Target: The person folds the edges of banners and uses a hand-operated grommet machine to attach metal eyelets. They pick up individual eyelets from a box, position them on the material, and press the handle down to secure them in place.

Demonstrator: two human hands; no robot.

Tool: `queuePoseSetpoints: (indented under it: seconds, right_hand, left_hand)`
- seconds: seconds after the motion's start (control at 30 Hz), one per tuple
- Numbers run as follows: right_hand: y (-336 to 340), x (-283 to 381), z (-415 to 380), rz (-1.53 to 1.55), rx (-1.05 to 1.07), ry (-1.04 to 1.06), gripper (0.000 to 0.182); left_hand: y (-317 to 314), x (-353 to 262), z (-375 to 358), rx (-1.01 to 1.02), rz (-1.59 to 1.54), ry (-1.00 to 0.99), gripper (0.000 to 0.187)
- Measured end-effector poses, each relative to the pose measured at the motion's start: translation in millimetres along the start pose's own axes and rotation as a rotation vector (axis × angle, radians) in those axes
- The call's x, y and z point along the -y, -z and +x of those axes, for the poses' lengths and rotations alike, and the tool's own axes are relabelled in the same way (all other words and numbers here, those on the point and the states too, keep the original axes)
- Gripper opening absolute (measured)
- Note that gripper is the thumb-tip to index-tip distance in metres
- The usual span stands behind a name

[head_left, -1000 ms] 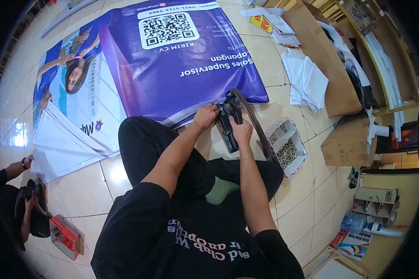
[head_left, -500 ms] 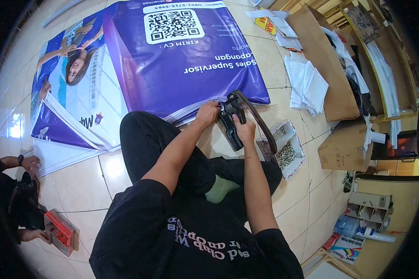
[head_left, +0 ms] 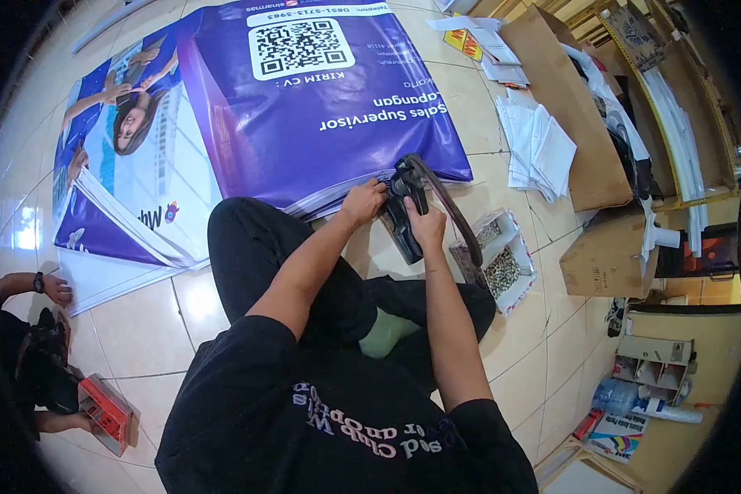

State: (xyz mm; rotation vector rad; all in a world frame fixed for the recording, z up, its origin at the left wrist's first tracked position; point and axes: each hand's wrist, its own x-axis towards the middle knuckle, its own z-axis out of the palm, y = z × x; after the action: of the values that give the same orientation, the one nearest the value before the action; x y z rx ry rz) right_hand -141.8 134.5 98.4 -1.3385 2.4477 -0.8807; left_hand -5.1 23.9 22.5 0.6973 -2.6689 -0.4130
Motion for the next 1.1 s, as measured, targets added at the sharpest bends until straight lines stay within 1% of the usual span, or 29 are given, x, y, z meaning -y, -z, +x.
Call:
queuePoseSetpoints:
  seconds: [0.07,0.13,0.17,0.2,0.27,0.3,0.33,0.4,0.43,0.5,0.53,0.6,0.67,0.73,0.77,0.8,0.87,0.93,0.97,1.03,1.07,1.1]
  right_hand:
    - [0,1,1,-0.001,0.022,-0.021,0.056]
    - [-7,3,-1,-0.064,-0.05,-0.091,0.056]
    - [-12,8,-2,-0.096,-0.062,-0.164,0.055]
    - [-9,19,-4,-0.068,-0.059,-0.211,0.055]
    - [-12,13,-2,-0.004,0.016,-0.243,0.053]
    - [-13,6,1,-0.02,0.057,-0.232,0.051]
    - [-15,-2,3,-0.013,0.028,-0.152,0.048]
    - [-7,-2,6,-0.068,0.055,-0.11,0.048]
    - [-4,-2,6,-0.072,0.046,-0.115,0.048]
    - [6,10,5,-0.059,0.131,-0.172,0.05]
    - [4,11,5,-0.062,0.131,-0.17,0.05]
    - [-5,8,3,-0.127,0.077,-0.229,0.051]
    - [-15,0,3,-0.158,0.051,-0.21,0.051]
    - [-23,-9,4,-0.144,-0.133,-0.085,0.058]
    - [-15,1,2,-0.113,-0.089,-0.122,0.056]
    - [-17,-1,3,-0.109,-0.089,-0.123,0.056]
    - [-20,-6,5,-0.105,-0.141,-0.048,0.056]
    - [-21,-12,7,-0.092,-0.139,-0.027,0.055]
    - [-20,-13,7,-0.08,-0.134,-0.008,0.054]
    - [-11,-11,8,-0.042,-0.091,0.016,0.053]
    - [-8,-11,9,-0.006,-0.048,0.041,0.051]
    - [-9,-13,11,-0.027,-0.073,0.085,0.049]
  left_hand:
    - [1,1,0,-0.013,-0.01,-0.003,0.012]
    - [-2,0,1,-0.025,-0.028,-0.01,0.013]
    - [-1,0,1,-0.019,-0.012,-0.001,0.013]
    - [0,-1,0,-0.012,0.003,0.006,0.014]
    - [5,-3,0,0.01,-0.001,0.008,0.015]
    - [6,-3,1,0.027,-0.001,0.012,0.015]
    - [6,-3,2,0.028,-0.005,-0.006,0.015]
    - [4,-1,1,0.019,-0.016,0.008,0.016]
    - [3,0,0,-0.018,-0.016,-0.01,0.016]
    - [-3,3,0,-0.02,-0.031,-0.014,0.016]
    - [-7,5,1,-0.016,-0.042,-0.009,0.016]
    - [-1,2,2,-0.01,-0.038,-0.002,0.016]
    - [2,-1,-1,0.008,-0.03,0.005,0.016]
    - [2,-3,-1,0.011,0.014,0.01,0.015]
    - [4,-4,-1,0.015,0.018,0.011,0.015]
    - [5,-6,-1,0.021,0.022,0.015,0.015]
    - [1,-7,-2,0.028,0.028,0.017,0.015]
    - [-15,-2,-2,-0.057,0.02,0.0,0.014]
    - [-11,-7,-4,-0.056,0.023,0.0,0.014]
    - [-1,-34,-8,-0.126,-0.093,0.201,0.013]
    - [-6,-46,-10,-0.127,-0.089,0.208,0.013]
    - [-15,-59,-11,-0.128,-0.301,0.514,0.016]
